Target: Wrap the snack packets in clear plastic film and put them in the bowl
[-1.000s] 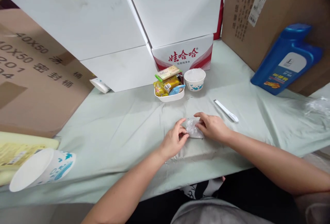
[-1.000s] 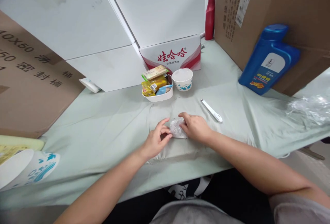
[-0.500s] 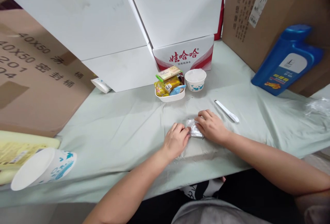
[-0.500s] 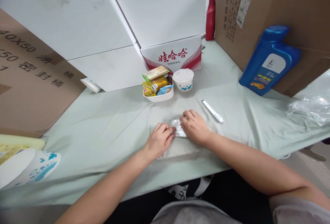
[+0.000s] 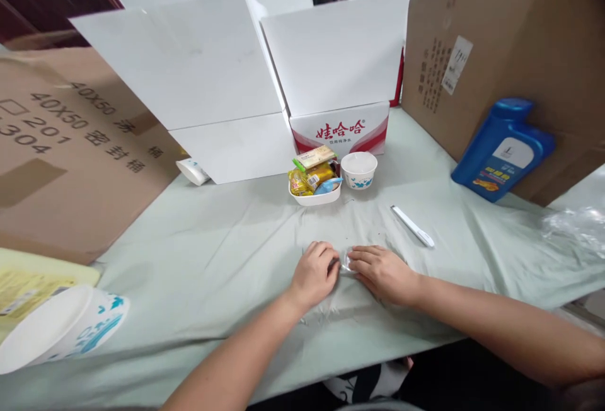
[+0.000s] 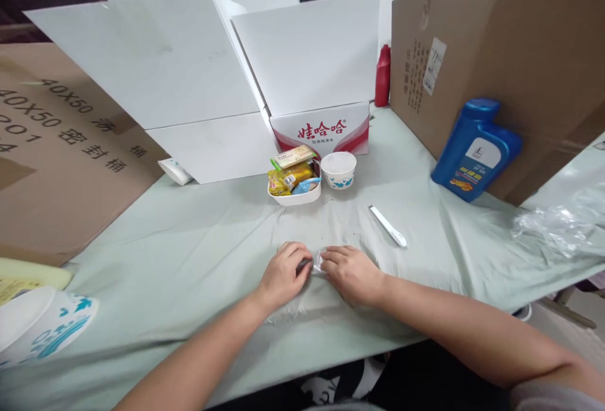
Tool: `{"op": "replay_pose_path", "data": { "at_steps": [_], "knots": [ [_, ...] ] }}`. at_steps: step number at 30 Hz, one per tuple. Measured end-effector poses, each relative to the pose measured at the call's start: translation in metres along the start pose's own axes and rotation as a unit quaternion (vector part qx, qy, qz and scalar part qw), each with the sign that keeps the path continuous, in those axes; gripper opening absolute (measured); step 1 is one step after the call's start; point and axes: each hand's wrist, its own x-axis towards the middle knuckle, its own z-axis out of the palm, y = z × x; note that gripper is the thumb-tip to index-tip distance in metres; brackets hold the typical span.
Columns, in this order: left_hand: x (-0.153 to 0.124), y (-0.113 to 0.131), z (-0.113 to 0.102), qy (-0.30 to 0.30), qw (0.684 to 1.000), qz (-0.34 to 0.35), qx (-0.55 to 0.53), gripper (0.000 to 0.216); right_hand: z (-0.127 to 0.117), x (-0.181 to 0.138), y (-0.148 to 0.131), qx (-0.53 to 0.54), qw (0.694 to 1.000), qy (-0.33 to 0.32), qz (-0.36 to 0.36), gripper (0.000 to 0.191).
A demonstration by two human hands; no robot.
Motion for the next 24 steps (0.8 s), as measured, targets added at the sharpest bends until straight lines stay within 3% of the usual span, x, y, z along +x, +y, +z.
{"op": "replay_pose_path", "data": {
  "at_steps": [4,7,9,12,15,19,24],
  "knots": [
    [0.001,0.000,0.005,-0.008,1.000,0.009,0.026,0.008,-0.039,0.032,0.036,-0.027,0.994,0.107,0.027,0.026],
    [0.001,-0.002,0.006,-0.013,1.000,-0.001,0.025,0.008,-0.086,0.083,0.082,-0.105,0.959,0.243,0.104,0.028],
    [0.001,-0.004,0.006,-0.017,1.000,-0.008,0.025,0.007,-0.109,0.117,0.110,-0.151,0.933,0.274,0.175,0.031],
    [0.001,-0.005,0.006,-0.019,1.000,-0.012,0.014,0.007,-0.113,0.150,0.133,-0.195,0.936,0.128,0.263,0.037],
    [0.001,-0.005,0.004,-0.022,1.000,-0.015,0.004,0.007,-0.091,0.155,0.136,-0.190,0.945,-0.024,0.263,0.041],
    [0.000,-0.005,0.003,-0.034,0.999,-0.016,0.005,0.007,-0.079,0.137,0.137,-0.210,0.934,-0.112,0.265,0.043],
    [0.000,-0.004,0.003,-0.042,0.999,-0.009,0.015,0.008,-0.119,0.098,0.160,-0.258,0.897,-0.162,0.322,0.026]
  ]
}}
